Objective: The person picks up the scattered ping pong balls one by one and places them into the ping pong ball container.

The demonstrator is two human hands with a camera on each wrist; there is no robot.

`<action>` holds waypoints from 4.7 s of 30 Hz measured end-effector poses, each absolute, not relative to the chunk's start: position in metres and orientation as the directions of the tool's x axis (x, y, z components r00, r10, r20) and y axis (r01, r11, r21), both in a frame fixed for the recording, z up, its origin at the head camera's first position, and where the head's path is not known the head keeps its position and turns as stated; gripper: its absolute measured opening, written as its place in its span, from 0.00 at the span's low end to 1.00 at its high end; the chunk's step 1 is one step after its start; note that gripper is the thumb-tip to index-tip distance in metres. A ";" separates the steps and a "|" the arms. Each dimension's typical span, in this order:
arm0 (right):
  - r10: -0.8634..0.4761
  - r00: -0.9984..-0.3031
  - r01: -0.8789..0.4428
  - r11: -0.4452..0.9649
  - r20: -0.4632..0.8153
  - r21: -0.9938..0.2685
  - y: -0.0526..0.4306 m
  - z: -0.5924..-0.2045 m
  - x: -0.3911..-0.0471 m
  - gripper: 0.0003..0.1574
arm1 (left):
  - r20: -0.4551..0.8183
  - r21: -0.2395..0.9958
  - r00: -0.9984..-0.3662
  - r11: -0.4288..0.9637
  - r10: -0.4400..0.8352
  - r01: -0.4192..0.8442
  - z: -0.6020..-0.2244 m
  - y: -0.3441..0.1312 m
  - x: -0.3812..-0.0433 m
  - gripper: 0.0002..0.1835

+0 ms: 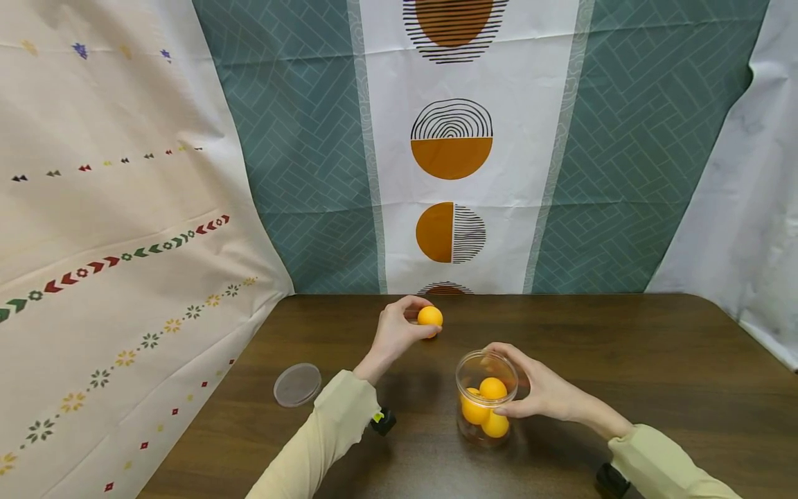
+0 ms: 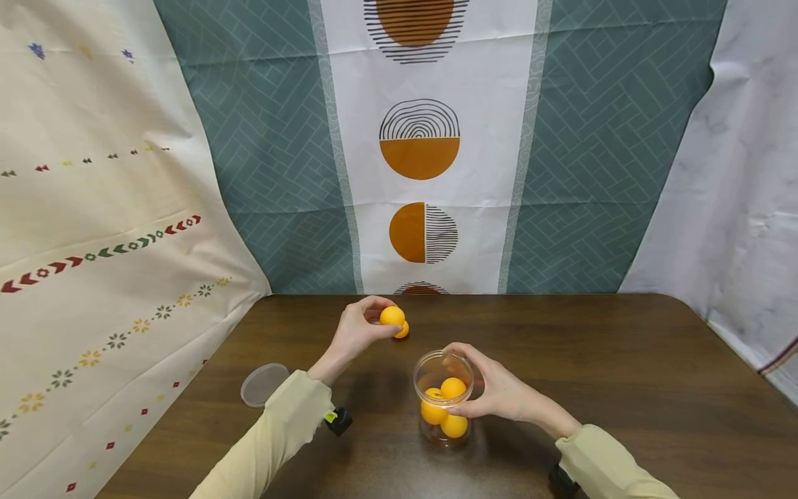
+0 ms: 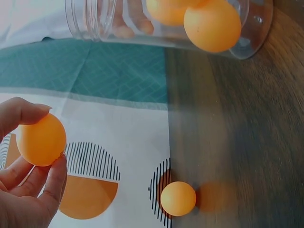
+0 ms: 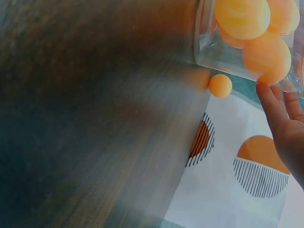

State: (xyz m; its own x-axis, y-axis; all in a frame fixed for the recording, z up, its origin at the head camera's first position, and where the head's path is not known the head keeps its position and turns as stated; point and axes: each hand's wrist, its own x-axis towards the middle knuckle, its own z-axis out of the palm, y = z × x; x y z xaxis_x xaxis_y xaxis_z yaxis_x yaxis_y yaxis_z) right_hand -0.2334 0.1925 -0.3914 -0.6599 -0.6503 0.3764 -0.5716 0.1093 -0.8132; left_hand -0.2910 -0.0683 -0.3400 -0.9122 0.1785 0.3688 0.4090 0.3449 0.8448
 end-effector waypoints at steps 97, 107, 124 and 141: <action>-0.625 -0.711 -0.529 0.172 0.323 -0.831 0.190 -0.389 -0.232 0.45 | 0.326 0.893 -0.835 0.144 0.443 0.426 -0.330 -0.033 -0.253 0.15; -0.614 -0.727 -0.524 0.209 0.307 -0.826 0.191 -0.388 -0.232 0.44 | 0.310 0.884 -0.839 0.188 0.447 0.427 -0.328 -0.033 -0.249 0.15; -0.638 -0.704 -0.517 0.158 0.313 -0.841 0.190 -0.388 -0.233 0.45 | 0.321 0.876 -0.826 0.187 0.464 0.445 -0.330 -0.032 -0.247 0.14; -0.619 -0.723 -0.524 0.204 0.305 -0.827 0.190 -0.389 -0.232 0.45 | 0.313 0.856 -0.781 0.196 0.539 0.479 -0.330 -0.033 -0.244 0.16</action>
